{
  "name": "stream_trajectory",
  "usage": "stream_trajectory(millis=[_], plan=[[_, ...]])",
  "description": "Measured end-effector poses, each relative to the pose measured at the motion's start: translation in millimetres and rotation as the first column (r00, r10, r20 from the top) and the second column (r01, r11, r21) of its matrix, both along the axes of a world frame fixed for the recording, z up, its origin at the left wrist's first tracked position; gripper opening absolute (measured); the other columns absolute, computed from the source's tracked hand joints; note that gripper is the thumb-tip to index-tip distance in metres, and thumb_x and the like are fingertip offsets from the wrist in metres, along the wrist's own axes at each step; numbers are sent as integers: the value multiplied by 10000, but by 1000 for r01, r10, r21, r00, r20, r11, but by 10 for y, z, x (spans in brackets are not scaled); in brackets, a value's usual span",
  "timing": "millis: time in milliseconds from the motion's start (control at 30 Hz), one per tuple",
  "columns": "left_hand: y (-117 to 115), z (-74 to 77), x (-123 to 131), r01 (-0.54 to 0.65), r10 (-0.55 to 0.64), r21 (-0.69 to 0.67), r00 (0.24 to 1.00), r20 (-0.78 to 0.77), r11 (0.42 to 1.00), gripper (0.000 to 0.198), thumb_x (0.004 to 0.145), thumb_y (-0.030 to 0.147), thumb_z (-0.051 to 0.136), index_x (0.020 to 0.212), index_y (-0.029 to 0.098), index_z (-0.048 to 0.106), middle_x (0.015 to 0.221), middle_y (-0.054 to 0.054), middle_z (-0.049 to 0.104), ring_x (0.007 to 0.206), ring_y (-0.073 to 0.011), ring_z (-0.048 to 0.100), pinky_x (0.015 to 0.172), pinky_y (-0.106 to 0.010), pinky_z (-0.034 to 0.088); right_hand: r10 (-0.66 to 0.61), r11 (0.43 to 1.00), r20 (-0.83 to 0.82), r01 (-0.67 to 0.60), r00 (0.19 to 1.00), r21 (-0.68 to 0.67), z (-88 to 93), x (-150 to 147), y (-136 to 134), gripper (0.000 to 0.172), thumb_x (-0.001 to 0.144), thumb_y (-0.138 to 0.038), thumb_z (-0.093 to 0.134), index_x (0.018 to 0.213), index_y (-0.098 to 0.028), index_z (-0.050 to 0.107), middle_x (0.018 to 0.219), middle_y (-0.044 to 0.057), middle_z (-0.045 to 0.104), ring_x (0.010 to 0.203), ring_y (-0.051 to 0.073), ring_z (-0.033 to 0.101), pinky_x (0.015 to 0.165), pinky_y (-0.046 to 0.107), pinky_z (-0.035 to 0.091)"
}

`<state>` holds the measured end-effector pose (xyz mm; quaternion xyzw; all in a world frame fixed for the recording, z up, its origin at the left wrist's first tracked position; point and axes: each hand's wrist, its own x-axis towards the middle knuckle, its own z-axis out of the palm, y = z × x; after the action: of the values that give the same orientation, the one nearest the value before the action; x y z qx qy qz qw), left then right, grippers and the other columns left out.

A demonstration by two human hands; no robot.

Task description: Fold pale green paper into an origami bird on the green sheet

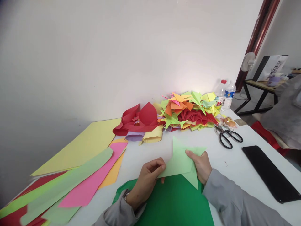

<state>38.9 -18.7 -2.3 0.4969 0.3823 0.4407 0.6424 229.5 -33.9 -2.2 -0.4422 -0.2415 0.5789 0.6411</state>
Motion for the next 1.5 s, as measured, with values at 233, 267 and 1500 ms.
stream_trajectory(millis=[233, 267, 1500], plan=[[13, 9, -2, -52, 56, -59, 997, 53, 997, 285, 667, 346, 756, 575, 148, 573, 569, 53, 459, 413, -62, 450, 370, -192, 405, -34, 997, -70, 29, 997, -71, 46, 20, 26, 348, 609, -311, 863, 866, -120, 727, 872, 104, 768, 793, 295, 730, 728, 394, 608], [13, 10, -3, -57, 61, -71, 996, 59, 996, 288, 664, 347, 757, 575, 152, 565, 535, 56, 453, 410, -66, 444, 371, -191, 402, -44, 996, -81, 37, 996, -85, 53, 21, 30, 353, 601, -305, 866, 866, -116, 729, 859, 104, 768, 796, 296, 730, 730, 392, 609], [-77, 40, 10, 201, -195, 58, 976, -101, 978, 244, 663, 318, 752, 799, 153, 632, 640, -15, 600, 574, -152, 552, 526, -259, 452, -4, 1000, -118, 4, 993, -2, 68, -23, 35, 407, 667, -327, 834, 1014, -163, 699, 1018, 83, 749, 998, 273, 687, 849, 388, 574]])
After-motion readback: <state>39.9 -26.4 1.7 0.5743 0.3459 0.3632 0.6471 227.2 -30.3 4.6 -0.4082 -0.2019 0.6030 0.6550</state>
